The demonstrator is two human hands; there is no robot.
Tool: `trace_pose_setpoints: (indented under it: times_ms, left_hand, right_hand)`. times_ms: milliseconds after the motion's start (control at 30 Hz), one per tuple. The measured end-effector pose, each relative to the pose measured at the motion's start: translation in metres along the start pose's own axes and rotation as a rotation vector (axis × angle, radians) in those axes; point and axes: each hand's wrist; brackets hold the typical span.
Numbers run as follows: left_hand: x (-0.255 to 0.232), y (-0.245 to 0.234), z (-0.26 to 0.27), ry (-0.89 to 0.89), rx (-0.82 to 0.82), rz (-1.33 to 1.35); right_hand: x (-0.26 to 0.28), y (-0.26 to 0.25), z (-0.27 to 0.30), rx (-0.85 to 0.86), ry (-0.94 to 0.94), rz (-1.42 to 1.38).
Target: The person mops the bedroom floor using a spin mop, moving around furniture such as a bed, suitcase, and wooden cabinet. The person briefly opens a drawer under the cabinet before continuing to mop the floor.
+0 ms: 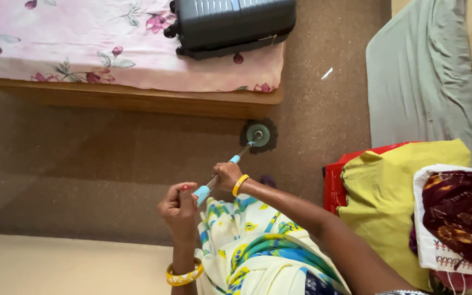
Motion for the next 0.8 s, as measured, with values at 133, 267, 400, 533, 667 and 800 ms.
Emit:
trace_pose_setpoints:
  times_ms: [133,267,400,533,667,800]
  left_hand:
    - [0.014,-0.017,0.0,0.005,-0.015,0.219]
    - [0.023,-0.024,0.005,-0.026,-0.012,0.382]
    - [0.027,-0.004,0.003,-0.035,0.018,0.369]
    - [0.041,0.04,-0.005,-0.052,0.053,0.35]
    - [0.067,0.091,-0.023,-0.092,0.057,0.276]
    - [0.102,0.16,-0.031,-0.212,0.129,0.212]
  right_hand:
    - [-0.001,0.006,0.0,0.091,-0.044,0.1]
    - [-0.005,0.004,0.008,0.167,-0.085,0.14]
    - [-0.018,-0.017,0.008,0.204,-0.045,0.168]
    - [-0.05,-0.047,0.009,0.144,-0.026,0.192]
    - [-0.098,-0.079,0.008,0.062,0.014,0.228]
    - [-0.154,-0.114,0.009,0.047,0.133,0.321]
Point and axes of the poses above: each hand's wrist, its own z-axis away from the middle knuckle, its own y-axis out of the palm, x = y × z, and after that the axes turned 2 degrees about -x, right-handed
